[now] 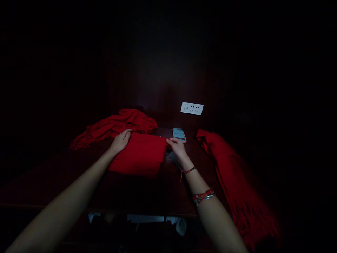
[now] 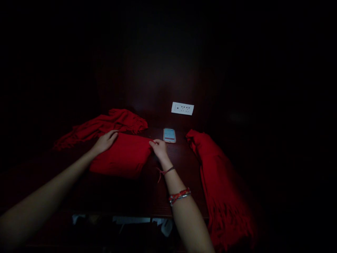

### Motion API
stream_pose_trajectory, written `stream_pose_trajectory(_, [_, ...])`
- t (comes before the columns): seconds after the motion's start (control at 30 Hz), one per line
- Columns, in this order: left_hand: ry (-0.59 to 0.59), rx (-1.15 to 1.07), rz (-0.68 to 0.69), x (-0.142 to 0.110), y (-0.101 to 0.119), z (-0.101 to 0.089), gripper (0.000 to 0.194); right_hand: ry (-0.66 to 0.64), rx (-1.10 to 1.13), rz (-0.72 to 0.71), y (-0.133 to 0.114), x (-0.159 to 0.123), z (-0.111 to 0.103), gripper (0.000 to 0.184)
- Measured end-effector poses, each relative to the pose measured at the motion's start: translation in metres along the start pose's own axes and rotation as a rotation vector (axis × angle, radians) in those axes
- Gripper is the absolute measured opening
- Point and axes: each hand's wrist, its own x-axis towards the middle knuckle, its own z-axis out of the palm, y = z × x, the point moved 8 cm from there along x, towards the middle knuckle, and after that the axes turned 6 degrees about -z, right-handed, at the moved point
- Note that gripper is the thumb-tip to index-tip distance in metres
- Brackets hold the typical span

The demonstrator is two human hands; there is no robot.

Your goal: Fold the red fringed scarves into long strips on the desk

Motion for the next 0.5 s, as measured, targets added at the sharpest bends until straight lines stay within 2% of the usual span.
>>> stream_pose_trajectory(0.13, [0.003, -0.159, 0.005, -0.001, 0.003, -0.004, 0.04, 0.101, 0.178, -0.019, -0.008, 0.001, -0.022, 0.015])
stream_pose_trajectory(0.2, [-0.013, -0.166, 0.044, -0.004, 0.011, -0.005, 0.04, 0.186, 0.219, 0.023, -0.004, 0.002, -0.038, 0.017])
stream_pose_trajectory(0.27, [-0.078, -0.128, 0.117, -0.01, 0.025, -0.001, 0.041, 0.259, 0.221, 0.059, 0.0, 0.005, -0.055, 0.018])
stream_pose_trajectory(0.4, [-0.294, 0.026, 0.292, -0.026, 0.048, 0.017, 0.048, 0.438, -0.07, 0.003, -0.003, 0.008, -0.098, 0.021])
stream_pose_trajectory(0.5, [-0.429, 0.112, 0.235, -0.031, 0.04, 0.032, 0.058, 0.6, -0.241, -0.025, -0.012, 0.001, -0.133, 0.023])
